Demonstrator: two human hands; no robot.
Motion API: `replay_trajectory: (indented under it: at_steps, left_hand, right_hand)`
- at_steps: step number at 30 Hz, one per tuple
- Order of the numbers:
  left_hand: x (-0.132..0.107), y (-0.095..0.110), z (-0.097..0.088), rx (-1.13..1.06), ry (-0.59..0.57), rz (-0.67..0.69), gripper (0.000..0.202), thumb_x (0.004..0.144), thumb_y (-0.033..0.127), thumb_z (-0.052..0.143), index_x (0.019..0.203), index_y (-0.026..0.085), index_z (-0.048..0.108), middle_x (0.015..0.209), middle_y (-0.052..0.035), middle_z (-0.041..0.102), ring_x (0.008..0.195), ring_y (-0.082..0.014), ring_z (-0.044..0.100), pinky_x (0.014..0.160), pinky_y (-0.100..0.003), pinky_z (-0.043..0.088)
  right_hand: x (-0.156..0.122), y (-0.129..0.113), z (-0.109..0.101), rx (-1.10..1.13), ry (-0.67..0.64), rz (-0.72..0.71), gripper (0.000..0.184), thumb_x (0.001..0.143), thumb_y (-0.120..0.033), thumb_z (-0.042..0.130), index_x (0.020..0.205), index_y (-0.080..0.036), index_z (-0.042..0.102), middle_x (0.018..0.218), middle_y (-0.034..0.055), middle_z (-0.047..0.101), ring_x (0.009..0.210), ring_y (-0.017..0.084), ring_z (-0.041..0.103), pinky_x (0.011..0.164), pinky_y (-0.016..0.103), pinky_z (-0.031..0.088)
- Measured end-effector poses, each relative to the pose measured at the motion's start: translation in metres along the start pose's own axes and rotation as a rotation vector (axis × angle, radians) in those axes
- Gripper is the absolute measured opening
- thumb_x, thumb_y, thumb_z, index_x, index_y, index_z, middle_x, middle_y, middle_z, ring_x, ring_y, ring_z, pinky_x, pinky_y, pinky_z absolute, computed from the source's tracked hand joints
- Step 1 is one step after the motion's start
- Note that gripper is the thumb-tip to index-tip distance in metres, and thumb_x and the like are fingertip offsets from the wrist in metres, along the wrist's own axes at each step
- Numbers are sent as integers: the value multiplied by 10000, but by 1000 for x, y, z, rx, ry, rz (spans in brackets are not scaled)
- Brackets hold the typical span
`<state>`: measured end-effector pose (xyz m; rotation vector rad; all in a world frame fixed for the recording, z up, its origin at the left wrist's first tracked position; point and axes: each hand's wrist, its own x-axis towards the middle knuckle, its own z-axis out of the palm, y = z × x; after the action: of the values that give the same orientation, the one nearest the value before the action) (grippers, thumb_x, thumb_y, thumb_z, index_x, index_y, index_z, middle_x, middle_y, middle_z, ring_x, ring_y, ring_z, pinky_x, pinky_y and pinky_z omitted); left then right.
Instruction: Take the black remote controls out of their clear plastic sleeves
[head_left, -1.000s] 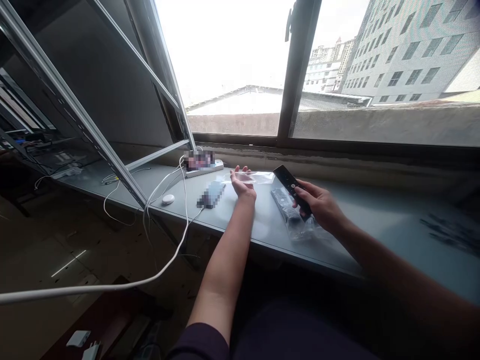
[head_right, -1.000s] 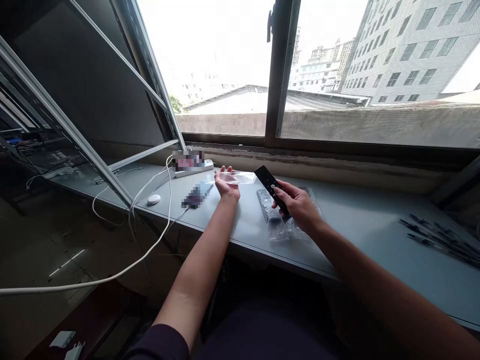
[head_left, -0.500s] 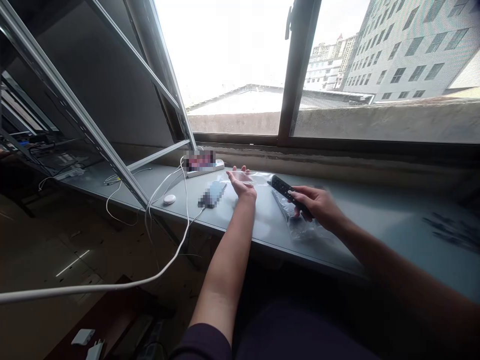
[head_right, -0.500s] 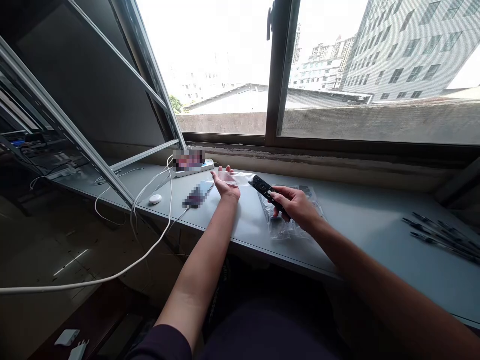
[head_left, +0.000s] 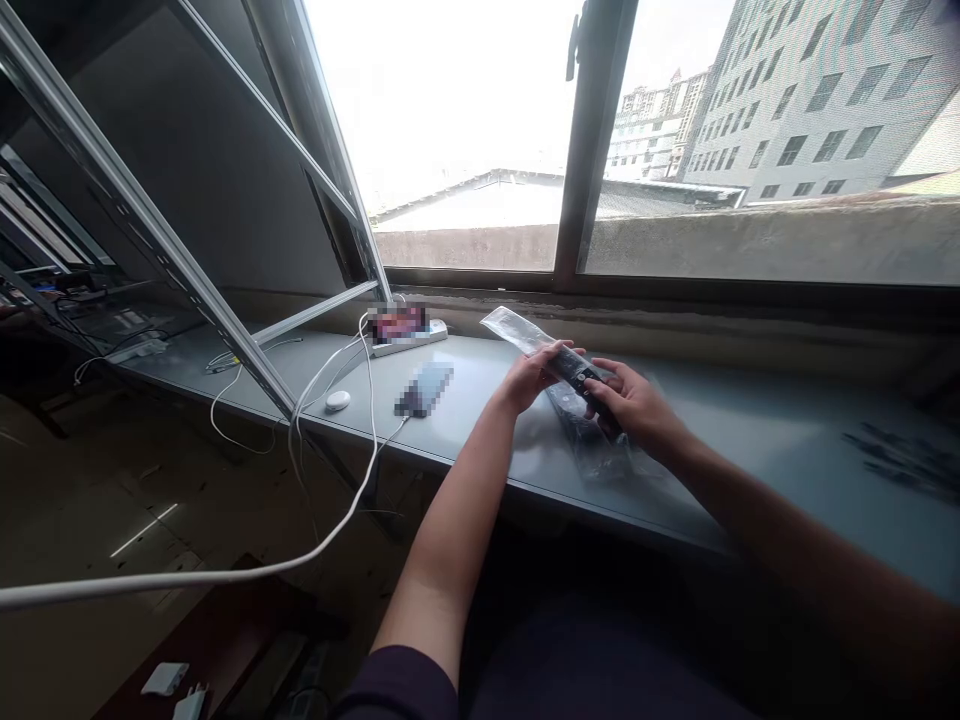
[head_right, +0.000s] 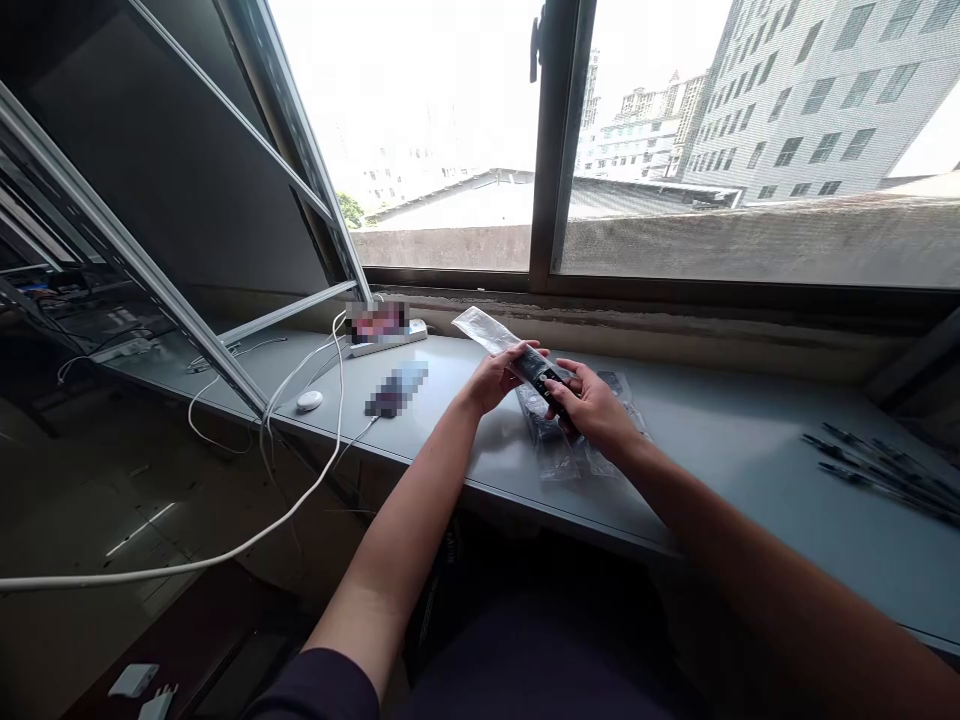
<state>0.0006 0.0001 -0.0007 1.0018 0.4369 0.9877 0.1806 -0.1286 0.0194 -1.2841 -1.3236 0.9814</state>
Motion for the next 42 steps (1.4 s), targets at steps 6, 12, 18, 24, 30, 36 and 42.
replay_trajectory:
  at_steps: [6,12,18,24,30,36,42]
  left_hand:
    - [5,3,1,-68,183,72,279,1021,348,888,1230,176,821,1242,-146,888,1085,-238,840,1103,-380,606]
    - [11,3,-1,-165,318,129,370,1002,317,906,1311,193,745,1174,-111,895,966,-195,829,1012,-345,631]
    - [7,-2,0,-104,178,78,456,877,249,1020,1251,169,771,1220,-148,887,1040,-211,836,1130,-405,613]
    - [2,-4,0,-34,52,-5,396,896,226,1012,1232,136,821,1228,-178,881,1072,-245,849,1229,-489,583]
    - [-1,-6,-1,39,-74,-77,417,849,268,1055,1196,131,866,1234,-179,885,1099,-270,857,1250,-498,588]
    - [7,-6,0,-33,97,-3,298,978,378,946,1132,139,859,1239,-187,882,1105,-276,859,1208,-473,618]
    - [11,0,2,-172,211,142,208,989,273,904,1146,152,840,1273,-148,880,1214,-261,846,1194,-420,614]
  right_hand:
    - [2,1,-1,31,-15,18,550,975,-545,919,1391,-207,799,821,66,848,576,210,720,489,300,562]
    - [-1,-4,-5,-53,-64,71,524,911,-676,954,1091,-186,907,653,58,779,428,130,549,394,252,419]
    - [3,1,-6,-34,-11,29,535,901,-669,974,1119,-189,890,853,119,886,461,141,611,412,273,464]
    - [3,5,-5,25,7,25,624,912,-569,1007,1354,-182,796,892,130,902,473,185,686,419,298,519]
    - [3,7,-3,95,-1,30,584,930,-432,1016,1412,-221,761,1007,135,916,815,354,899,560,395,696]
    - [3,5,-2,137,-11,18,533,938,-378,1007,1380,-232,747,1014,114,912,909,368,922,662,417,761]
    - [3,3,-2,174,5,47,569,921,-390,1030,1358,-205,717,972,127,905,875,367,924,799,479,804]
